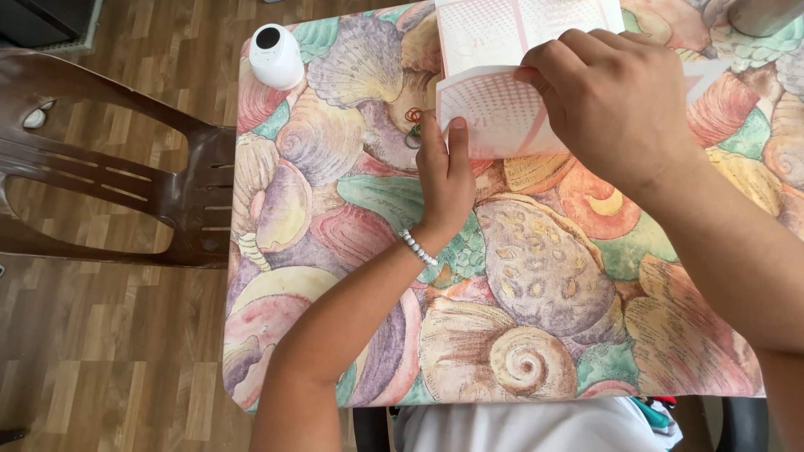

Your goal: Folding pre-printed paper sheets into bags on a table at a steady pace.

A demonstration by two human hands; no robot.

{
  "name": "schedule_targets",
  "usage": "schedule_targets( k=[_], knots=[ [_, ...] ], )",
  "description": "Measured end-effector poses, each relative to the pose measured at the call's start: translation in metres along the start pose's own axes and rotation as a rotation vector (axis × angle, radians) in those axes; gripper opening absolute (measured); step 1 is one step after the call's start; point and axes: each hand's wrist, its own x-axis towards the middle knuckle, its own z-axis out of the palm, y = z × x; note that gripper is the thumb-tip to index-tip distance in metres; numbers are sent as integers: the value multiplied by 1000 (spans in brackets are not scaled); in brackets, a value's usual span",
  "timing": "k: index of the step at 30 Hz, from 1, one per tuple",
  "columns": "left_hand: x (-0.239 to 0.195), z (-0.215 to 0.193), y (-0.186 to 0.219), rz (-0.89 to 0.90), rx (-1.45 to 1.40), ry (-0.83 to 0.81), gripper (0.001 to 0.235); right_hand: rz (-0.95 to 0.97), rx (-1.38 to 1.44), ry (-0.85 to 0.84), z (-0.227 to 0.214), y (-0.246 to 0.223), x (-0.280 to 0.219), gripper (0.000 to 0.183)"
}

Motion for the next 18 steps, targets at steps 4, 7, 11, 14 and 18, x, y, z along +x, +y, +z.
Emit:
schedule_targets(
  k=[4, 7, 11, 14, 18],
  knots=[
    [-24, -7, 30, -140, -61, -148, 36, -15, 47, -119, -23, 10, -5, 26],
    [-52, -28, 60, -262, -83, -290, 32, 20, 257, -361, -42, 14, -8, 16],
    [-50, -52, 45, -406, -13, -358, 29, 163, 591, -616, -2, 5, -19, 22],
    [-20, -63, 12, -240, 182, -334, 47, 239, 769, -810, 32, -11, -35, 23],
    [15, -63, -20, 86, 466, -472, 16, 259, 848, -668, 66, -28, -58, 12]
  ],
)
